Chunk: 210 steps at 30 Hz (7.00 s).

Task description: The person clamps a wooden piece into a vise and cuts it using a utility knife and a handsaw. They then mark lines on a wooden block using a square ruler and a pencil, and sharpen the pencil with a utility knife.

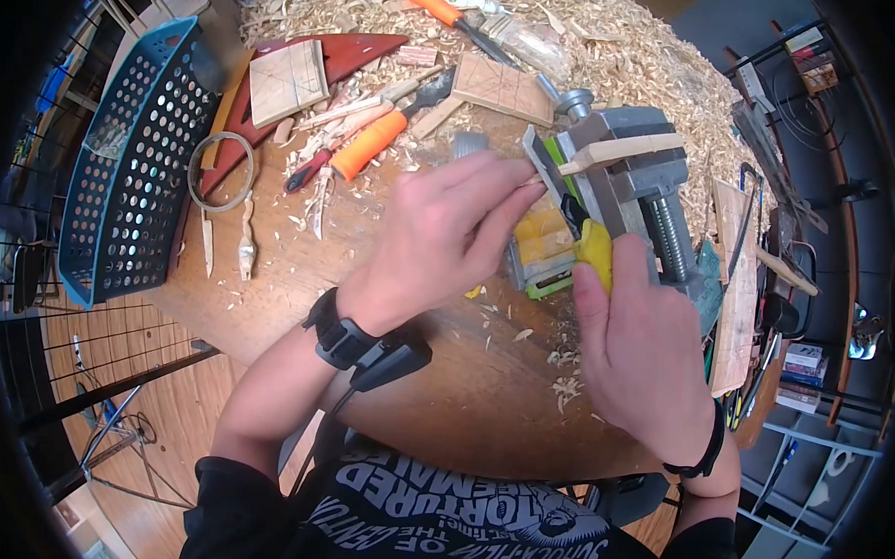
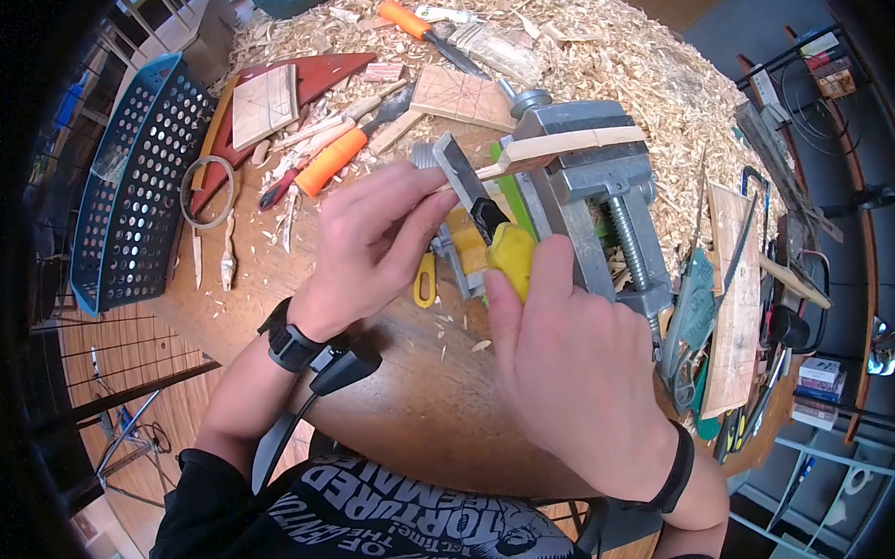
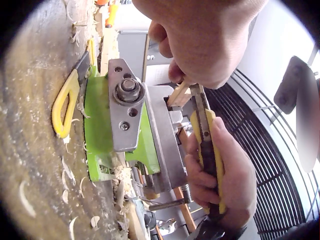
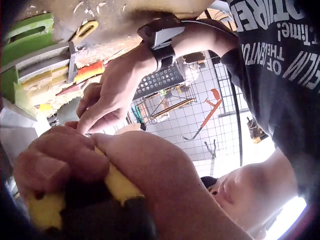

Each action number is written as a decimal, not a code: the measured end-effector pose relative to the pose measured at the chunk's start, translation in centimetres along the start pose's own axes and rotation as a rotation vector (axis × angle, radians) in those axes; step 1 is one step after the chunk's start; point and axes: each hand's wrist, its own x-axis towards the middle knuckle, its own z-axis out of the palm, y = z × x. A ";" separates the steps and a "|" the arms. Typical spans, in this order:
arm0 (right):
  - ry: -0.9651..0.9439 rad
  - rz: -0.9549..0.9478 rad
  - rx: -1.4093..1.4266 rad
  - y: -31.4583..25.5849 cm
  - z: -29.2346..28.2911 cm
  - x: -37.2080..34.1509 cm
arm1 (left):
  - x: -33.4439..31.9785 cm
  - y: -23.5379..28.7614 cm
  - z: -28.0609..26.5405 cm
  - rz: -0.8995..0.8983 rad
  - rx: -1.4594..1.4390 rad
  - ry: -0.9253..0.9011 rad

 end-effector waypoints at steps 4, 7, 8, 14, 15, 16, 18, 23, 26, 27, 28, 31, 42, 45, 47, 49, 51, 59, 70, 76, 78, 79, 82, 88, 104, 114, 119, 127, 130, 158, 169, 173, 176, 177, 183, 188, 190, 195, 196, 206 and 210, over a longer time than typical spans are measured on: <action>0.023 0.005 -0.032 -0.1 0.3 -0.1 | 0.0 -0.1 0.1 0.036 0.054 0.011; 0.042 0.019 -0.054 -0.2 0.6 -0.3 | 0.0 0.0 0.0 0.031 0.059 0.004; 0.050 0.027 -0.087 -0.2 0.7 -0.4 | 0.0 0.0 0.0 0.032 0.059 0.002; 0.084 0.063 -0.198 -0.3 1.0 -0.9 | 0.1 0.1 0.1 0.003 0.021 -0.014; 0.080 0.074 -0.205 -0.4 1.0 -0.9 | 0.1 0.1 0.1 0.005 0.027 -0.012; 0.080 0.075 -0.204 -0.4 1.1 -1.0 | 0.1 0.1 0.1 0.006 0.032 -0.009; 0.082 0.094 -0.208 -0.4 1.2 -1.2 | 0.1 0.2 0.1 0.005 0.030 -0.007; 0.050 0.114 -0.225 -0.6 0.8 -1.7 | 0.1 0.2 0.1 -0.005 0.025 -0.010; 0.026 0.131 -0.238 -0.7 0.5 -1.9 | 0.0 0.2 0.1 -0.004 0.019 -0.001; 0.025 0.135 -0.243 -0.7 0.4 -2.0 | 0.0 0.2 0.1 0.001 0.021 0.001; 0.026 0.135 -0.243 -0.7 0.4 -2.1 | 0.1 0.1 0.1 0.005 0.023 0.004; 0.040 0.129 -0.248 -0.5 0.3 -2.3 | 0.0 0.3 0.1 -0.006 0.024 0.004; 0.006 0.131 -0.201 0.0 -0.2 -2.6 | -0.2 0.1 0.3 -0.018 -0.020 0.005; 0.005 0.129 -0.180 -0.1 -0.3 -2.6 | -0.2 0.3 0.2 -0.018 -0.018 -0.002; -0.050 0.141 -0.161 -0.3 -0.7 -3.4 | -0.1 0.3 0.1 -0.025 -0.010 -0.006; -0.107 0.154 -0.140 -0.2 -1.0 -4.3 | -0.2 0.2 0.1 -0.025 -0.009 -0.020; -0.165 0.157 0.011 0.6 -1.3 -5.0 | -0.3 0.1 0.2 -0.021 -0.017 -0.018; 0.014 0.011 0.200 1.4 -1.4 -4.3 | -0.3 -0.1 0.3 -0.014 -0.040 -0.013; 0.043 -0.095 0.050 1.5 -1.7 0.3 | -0.1 0.6 -0.1 -0.063 0.048 -0.027; -0.037 -0.098 -0.043 1.4 -2.9 0.7 | -0.1 0.0 0.2 0.000 0.054 0.003; -0.014 -0.087 -0.163 1.5 -2.3 0.6 | -0.1 0.0 0.3 0.010 0.051 0.012; -0.014 -0.086 -0.162 1.5 -2.1 0.5 | -0.1 0.0 0.3 0.018 0.047 0.021; 0.002 -0.067 -0.203 1.3 -1.9 0.4 | -0.1 0.0 0.1 0.017 0.071 0.006; 0.034 -0.049 -0.309 1.7 -1.9 0.0 | -0.3 -0.1 0.5 0.018 0.016 0.022; -0.053 0.016 -0.043 1.3 -3.2 -2.8 | -0.3 -0.2 0.5 0.008 -0.017 0.017; -0.023 -0.062 -0.067 1.1 -1.5 0.4 | -0.2 -0.1 0.3 0.011 0.004 0.005; -0.028 -0.050 -0.096 1.2 -1.7 0.6 | -0.3 -0.1 0.5 0.020 0.008 0.022; -0.152 0.064 -0.091 0.4 -2.5 0.6 | -0.1 0.0 0.2 0.040 0.083 0.027; -0.137 0.060 -0.102 0.6 -2.4 0.5 | 0.0 0.1 0.2 0.039 0.088 0.022; -0.188 0.125 -0.123 1.6 -3.2 -4.5 | -0.1 0.2 0.5 -0.013 0.035 0.026; 0.074 -0.040 0.429 2.5 -2.6 -3.9 | -0.1 0.5 0.1 -0.063 0.025 -0.009; -0.044 0.041 0.373 2.2 -2.8 -3.0 | -0.2 0.3 0.3 -0.043 -0.024 0.022; 0.035 -0.042 0.177 1.5 -2.6 -2.0 | -0.2 0.3 0.3 -0.035 -0.023 0.029; 0.059 -0.058 0.125 1.3 -2.7 -1.8 | -0.2 0.4 0.2 -0.034 -0.019 0.026; 0.101 -0.061 0.018 0.8 -2.3 -0.5 | -0.3 0.3 0.3 -0.037 -0.032 0.032; 0.065 0.002 -0.058 -0.3 -2.4 0.2 | -0.4 0.3 0.3 -0.030 -0.030 0.039; 0.002 0.029 -0.088 -0.6 -3.0 0.6 | -0.4 0.3 0.3 -0.040 -0.030 0.033; 0.019 -0.007 -0.065 -0.3 -2.7 0.9 | -0.3 0.1 0.4 -0.037 -0.058 0.028; 0.032 -0.021 -0.069 -0.2 -2.5 1.0 | -0.3 0.1 0.4 -0.039 -0.070 0.025; 0.012 -0.025 -0.102 0.0 -2.7 0.0 | -0.3 0.0 0.2 0.008 -0.019 0.035; -0.026 0.035 -0.108 -0.1 -3.2 -0.2 | -0.3 0.1 0.3 -0.012 -0.019 0.015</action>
